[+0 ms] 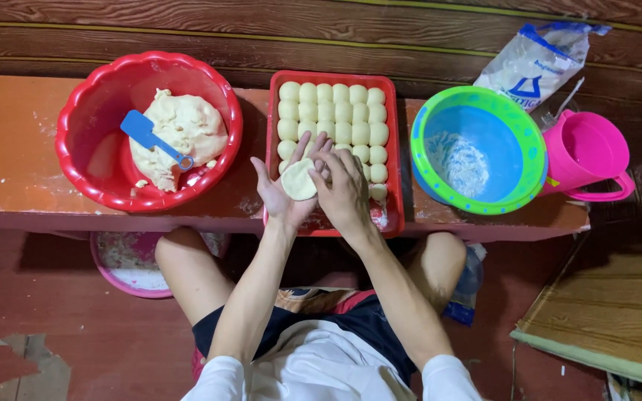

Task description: Shaping small pieces of dough into balls and arranging them in a grid on a tray.

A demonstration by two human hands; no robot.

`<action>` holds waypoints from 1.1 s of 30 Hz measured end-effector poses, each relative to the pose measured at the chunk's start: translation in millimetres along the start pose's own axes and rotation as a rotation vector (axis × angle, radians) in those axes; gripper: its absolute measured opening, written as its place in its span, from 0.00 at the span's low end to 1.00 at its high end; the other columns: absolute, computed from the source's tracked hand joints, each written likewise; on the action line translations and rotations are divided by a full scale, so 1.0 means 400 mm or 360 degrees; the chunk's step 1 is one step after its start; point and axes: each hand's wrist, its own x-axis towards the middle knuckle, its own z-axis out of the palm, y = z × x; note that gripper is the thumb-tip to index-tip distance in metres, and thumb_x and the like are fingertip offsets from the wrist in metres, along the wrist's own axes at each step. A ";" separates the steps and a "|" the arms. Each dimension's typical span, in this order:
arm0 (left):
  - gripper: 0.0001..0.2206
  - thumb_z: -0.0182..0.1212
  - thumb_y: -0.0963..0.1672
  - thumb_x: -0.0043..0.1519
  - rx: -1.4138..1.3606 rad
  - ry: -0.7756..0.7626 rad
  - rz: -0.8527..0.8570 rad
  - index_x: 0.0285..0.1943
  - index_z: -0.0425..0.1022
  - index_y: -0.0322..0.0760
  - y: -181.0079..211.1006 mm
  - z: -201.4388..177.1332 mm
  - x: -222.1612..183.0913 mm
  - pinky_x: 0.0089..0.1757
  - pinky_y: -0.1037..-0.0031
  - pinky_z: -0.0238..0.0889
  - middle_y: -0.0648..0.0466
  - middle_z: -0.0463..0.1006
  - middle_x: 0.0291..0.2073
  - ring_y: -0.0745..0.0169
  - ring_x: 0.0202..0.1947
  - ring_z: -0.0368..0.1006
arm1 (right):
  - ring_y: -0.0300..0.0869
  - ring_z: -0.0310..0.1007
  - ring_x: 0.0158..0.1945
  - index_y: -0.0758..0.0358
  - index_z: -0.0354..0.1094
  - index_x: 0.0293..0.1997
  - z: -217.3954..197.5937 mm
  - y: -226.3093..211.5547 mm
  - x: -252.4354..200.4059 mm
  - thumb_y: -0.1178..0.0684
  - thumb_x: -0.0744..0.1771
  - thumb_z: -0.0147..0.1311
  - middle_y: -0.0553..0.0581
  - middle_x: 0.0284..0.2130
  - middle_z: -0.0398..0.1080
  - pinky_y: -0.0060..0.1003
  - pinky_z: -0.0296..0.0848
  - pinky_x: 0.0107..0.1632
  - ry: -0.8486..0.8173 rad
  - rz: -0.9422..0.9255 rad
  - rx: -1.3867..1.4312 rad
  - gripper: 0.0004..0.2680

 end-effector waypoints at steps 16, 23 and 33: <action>0.50 0.49 0.69 0.52 -0.0132 -0.0024 0.0021 0.79 0.50 0.43 0.014 -0.047 0.019 0.67 0.46 0.50 0.34 0.51 0.75 0.35 0.74 0.50 | 0.51 0.69 0.42 0.49 0.75 0.43 0.111 0.194 -0.042 0.45 0.65 0.62 0.52 0.36 0.65 0.44 0.73 0.46 -0.0058 -0.0662 -0.0209 0.07; 0.50 0.50 0.68 0.53 -0.0126 -0.0031 0.0046 0.79 0.51 0.40 0.019 -0.038 0.021 0.66 0.46 0.52 0.31 0.52 0.74 0.34 0.73 0.52 | 0.48 0.68 0.43 0.52 0.75 0.40 0.114 0.149 -0.048 0.47 0.68 0.56 0.51 0.36 0.66 0.42 0.72 0.46 0.0068 -0.0713 -0.0202 0.05; 0.51 0.51 0.68 0.53 -0.0043 -0.0054 0.0042 0.79 0.51 0.38 0.010 -0.016 0.010 0.67 0.49 0.52 0.33 0.53 0.74 0.37 0.74 0.51 | 0.53 0.66 0.44 0.57 0.72 0.41 0.128 0.119 -0.036 0.51 0.63 0.68 0.55 0.38 0.62 0.46 0.68 0.51 0.0129 -0.0198 0.0109 0.09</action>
